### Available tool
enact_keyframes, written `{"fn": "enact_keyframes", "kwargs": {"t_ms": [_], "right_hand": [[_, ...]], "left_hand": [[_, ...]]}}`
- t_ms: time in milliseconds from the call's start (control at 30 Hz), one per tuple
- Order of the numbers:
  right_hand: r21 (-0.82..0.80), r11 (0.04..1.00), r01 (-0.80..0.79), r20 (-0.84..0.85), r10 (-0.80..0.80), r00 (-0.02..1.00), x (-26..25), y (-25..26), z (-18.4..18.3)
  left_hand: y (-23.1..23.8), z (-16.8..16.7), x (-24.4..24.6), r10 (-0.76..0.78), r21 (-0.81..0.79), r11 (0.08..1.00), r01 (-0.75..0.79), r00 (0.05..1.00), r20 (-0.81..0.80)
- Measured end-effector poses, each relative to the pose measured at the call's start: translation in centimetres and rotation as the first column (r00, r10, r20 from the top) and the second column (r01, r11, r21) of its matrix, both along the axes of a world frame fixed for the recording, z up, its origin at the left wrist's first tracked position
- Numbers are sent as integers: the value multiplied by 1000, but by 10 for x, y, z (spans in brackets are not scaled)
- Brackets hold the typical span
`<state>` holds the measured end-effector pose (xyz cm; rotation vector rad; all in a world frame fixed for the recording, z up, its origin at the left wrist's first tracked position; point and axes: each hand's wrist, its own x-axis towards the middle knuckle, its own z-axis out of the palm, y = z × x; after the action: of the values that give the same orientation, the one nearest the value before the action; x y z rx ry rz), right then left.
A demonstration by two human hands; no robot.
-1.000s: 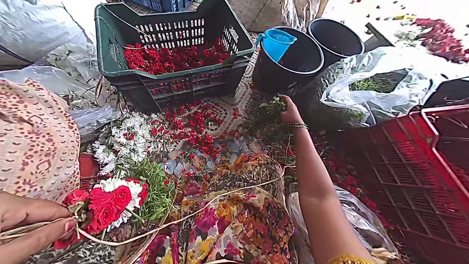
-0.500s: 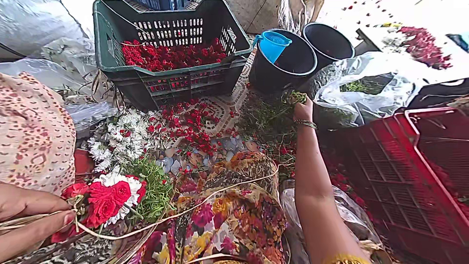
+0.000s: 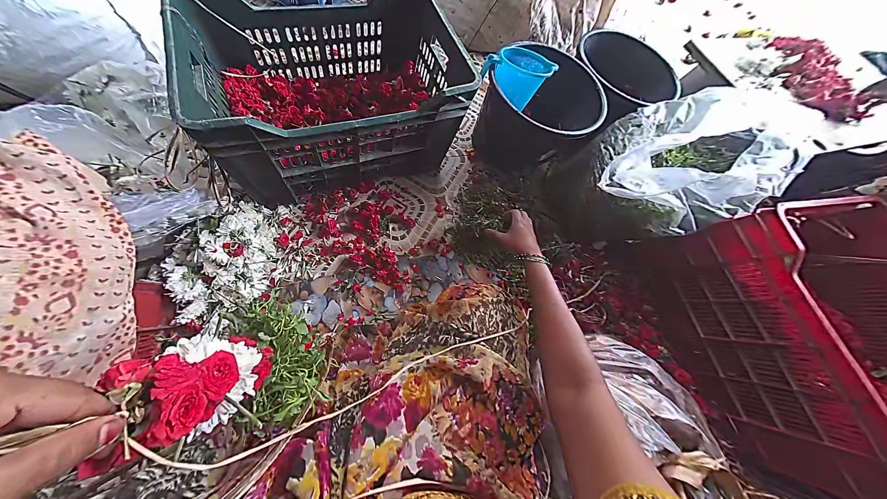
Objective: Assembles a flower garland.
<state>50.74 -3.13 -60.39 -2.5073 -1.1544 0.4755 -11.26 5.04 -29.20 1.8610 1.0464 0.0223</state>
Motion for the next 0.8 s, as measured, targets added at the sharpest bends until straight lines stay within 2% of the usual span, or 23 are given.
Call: {"fn": "enact_keyframes", "kwargs": {"t_ms": [67,133,200,267,333,433,533,600,667,733,800], "right_hand": [[-88,996,32,90,-24,996,-8,-3,-7],[-207,978,7,142,23,990,-18,-1,-22],[-222,974,-33,144,66,987,-24,0,-43],[-181,983,-40,141,66,988,-22,1,-48],[-124,992,28,98,-16,995,-20,4,-23],[-40,987,155,-66,-157,985,-10,7,42],[153,963,222,-201,-190,961,11,1,83],[335,900,278,-311,-173,935,13,1,100],[498,758,421,-509,-138,850,14,7,94],[550,618,561,-677,-63,733,12,13,90],[526,528,667,-764,-50,643,3,17,90]], "left_hand": [[-2,5,5,-11,30,999,11,1000,20],[-3,3,5,-12,63,998,10,1000,25],[-3,1,6,-24,88,996,22,1000,19],[-3,4,8,-30,96,995,29,1000,0],[-3,8,8,-18,87,996,19,1000,-5],[-6,4,9,23,44,999,-23,1000,11],[-17,2,21,143,70,988,-138,987,-71],[-17,-9,13,116,120,987,-108,991,-60],[-21,3,25,140,121,986,-118,971,-194],[-15,5,19,67,131,991,-36,968,-241],[4,-8,-9,-112,112,985,134,977,-183]]}}
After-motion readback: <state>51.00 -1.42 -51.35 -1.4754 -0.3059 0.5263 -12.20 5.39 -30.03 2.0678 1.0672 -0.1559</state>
